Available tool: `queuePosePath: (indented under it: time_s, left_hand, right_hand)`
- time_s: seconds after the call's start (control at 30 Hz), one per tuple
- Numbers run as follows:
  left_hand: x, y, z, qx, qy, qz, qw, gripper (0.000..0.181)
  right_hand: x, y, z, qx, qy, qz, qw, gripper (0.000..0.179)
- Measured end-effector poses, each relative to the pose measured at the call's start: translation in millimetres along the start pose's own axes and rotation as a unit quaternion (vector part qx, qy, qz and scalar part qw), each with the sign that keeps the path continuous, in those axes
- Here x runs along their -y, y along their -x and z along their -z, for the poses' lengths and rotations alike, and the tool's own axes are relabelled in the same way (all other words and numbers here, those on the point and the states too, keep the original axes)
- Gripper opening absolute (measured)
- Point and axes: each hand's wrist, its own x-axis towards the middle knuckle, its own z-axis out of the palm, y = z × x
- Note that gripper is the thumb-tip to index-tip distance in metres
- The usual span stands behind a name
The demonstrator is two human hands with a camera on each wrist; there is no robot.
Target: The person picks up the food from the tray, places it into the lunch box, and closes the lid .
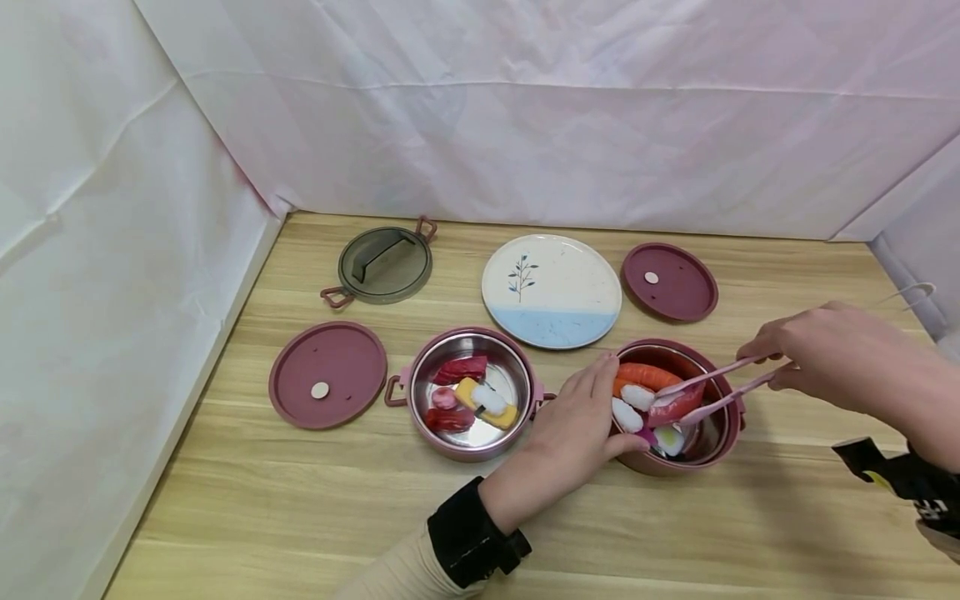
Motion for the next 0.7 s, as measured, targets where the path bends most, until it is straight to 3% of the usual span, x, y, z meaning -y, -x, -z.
queuePosePath:
  time_s: [0.3,0.7]
  left_hand:
    - [0.1,-0.3,0.7,0.002,-0.001,0.000,1.0000,0.094]
    - [0.2,-1.1,-0.7,-0.004,-0.006,0.002,1.0000,0.095]
  right_hand:
    - [-0.7,3.5,0.4,-0.016,0.011,0.012,0.9997,0.037]
    - [-1.9,9.3,5.0,-0.048,-0.016,0.003,0.9987,0.041]
